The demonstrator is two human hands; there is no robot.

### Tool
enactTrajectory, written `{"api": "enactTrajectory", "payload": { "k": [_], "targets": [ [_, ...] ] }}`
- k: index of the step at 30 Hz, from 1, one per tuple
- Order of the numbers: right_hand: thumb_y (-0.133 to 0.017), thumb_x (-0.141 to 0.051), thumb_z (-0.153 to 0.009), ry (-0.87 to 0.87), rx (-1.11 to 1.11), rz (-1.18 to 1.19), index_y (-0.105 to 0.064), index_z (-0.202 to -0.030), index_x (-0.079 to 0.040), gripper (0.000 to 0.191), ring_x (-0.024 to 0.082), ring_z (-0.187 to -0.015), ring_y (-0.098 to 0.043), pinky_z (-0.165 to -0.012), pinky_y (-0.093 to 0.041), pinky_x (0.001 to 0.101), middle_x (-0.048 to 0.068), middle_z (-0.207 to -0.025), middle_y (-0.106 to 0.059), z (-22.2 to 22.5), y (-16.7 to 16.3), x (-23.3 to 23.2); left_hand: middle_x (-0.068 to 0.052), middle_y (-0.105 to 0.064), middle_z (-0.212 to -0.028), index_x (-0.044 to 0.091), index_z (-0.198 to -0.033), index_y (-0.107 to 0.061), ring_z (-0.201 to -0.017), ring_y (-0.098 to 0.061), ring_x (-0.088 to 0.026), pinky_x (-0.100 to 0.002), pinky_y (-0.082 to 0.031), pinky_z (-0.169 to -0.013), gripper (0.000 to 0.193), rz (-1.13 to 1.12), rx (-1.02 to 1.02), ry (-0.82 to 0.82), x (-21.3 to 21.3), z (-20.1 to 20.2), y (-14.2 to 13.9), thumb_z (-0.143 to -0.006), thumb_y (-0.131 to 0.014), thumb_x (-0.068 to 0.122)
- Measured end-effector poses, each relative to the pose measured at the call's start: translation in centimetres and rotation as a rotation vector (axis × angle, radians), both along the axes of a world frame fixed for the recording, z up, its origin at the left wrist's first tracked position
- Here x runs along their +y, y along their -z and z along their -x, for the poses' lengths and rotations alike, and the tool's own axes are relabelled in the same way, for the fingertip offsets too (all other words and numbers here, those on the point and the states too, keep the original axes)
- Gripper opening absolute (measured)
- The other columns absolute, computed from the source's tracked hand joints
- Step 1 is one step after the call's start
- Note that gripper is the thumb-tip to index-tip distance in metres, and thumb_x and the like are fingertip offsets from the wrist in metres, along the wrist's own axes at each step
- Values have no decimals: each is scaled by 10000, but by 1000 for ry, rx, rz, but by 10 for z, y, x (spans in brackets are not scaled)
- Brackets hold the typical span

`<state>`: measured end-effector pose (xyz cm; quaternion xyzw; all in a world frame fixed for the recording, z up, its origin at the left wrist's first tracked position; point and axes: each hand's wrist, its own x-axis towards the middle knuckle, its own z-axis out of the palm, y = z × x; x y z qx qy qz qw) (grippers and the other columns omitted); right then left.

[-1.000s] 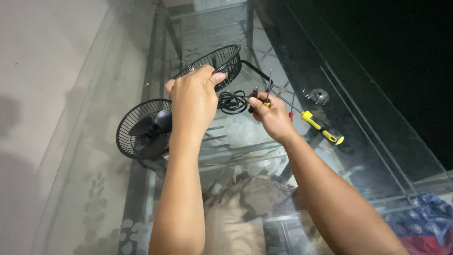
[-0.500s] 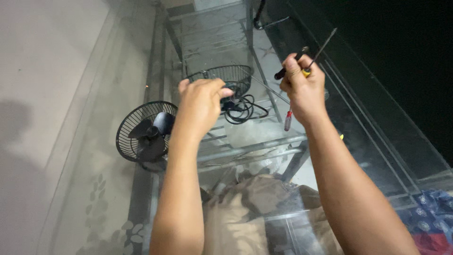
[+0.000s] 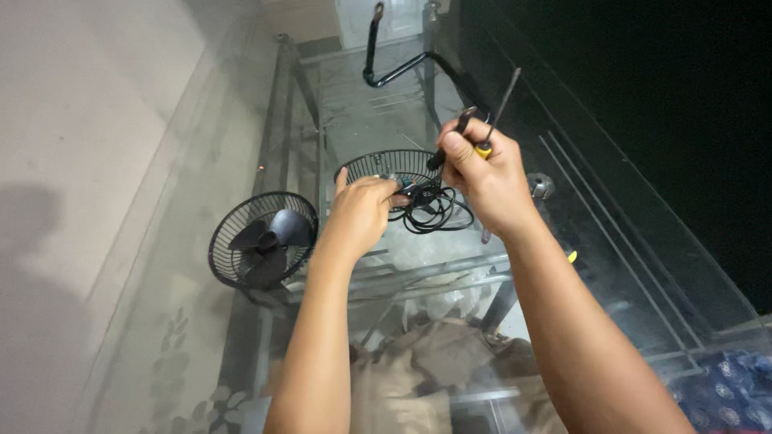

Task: The person disassembles a small desk fan on a glass table. They use screwdrivers to unscrew the rear grille, remove the fan blades and set them aside, then continue unscrewing components from the motor housing and handle the power cord.

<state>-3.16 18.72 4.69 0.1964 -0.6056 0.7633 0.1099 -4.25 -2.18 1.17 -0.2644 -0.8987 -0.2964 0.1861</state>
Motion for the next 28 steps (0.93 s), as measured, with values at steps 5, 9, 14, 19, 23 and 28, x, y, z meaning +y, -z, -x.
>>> {"api": "enactTrajectory", "payload": {
  "k": [5, 9, 14, 19, 23, 28],
  "targets": [
    [-633, -200, -1048, -9, -25, -87, -668, -1019, -34, 172, 44, -608, -493, -541, -379, 218, -44, -709, -552, -5, -4, -15, -94, -722, -1016, 75, -1035, -743, -1078, -640, -337, -662, -254, -1109, 179, -24, -77, -49, -7, -9, -5, -916, -638, 160],
    [-637, -185, -1046, -104, 6, -61, -662, -1021, -30, 159, 40, -616, -486, -550, -389, 221, -47, -724, -543, -12, -11, -28, -81, -714, -1087, 82, -1069, -712, -1147, -626, -312, -623, -291, -1113, 220, -83, -5, -121, -8, -18, 4, -922, -669, 240],
    [-660, -183, -1022, -193, -6, -100, -662, -1028, -24, 160, 38, -593, -429, -514, -345, 225, -50, -724, -528, -30, -17, -47, -112, -678, -1240, 126, -1283, -625, -1256, -577, -348, -553, -361, -1132, 345, -61, 66, -189, -21, -13, 25, -966, -687, 248],
    [-699, -171, -1003, -209, -9, -103, -667, -1020, -15, 160, 35, -615, -445, -527, -362, 222, -53, -735, -540, -47, -19, -73, -146, -587, -1414, 113, -1393, -552, -1389, -478, -381, -580, -294, -1170, 607, -101, 95, -215, -31, -11, 40, -837, -770, 222],
    [-710, -177, -991, -143, 34, -192, -694, -1020, -20, 161, 32, -634, -486, -547, -403, 213, -53, -729, -560, -56, -19, -87, -173, -548, -1449, 71, -1435, -510, -1409, -421, -427, -581, -284, -1140, 699, -160, 194, -183, -49, -20, 46, -803, -787, 185],
    [-729, -166, -1007, -126, 55, -213, -706, -999, -7, 161, 49, -668, -508, -565, -417, 226, -2, -869, -639, -64, -11, -100, -56, -632, -1466, 208, -1478, -580, -1362, -561, -248, -387, -450, -1130, 422, -296, 129, -382, -75, -53, 67, -1067, -671, 231]
  ]
}}
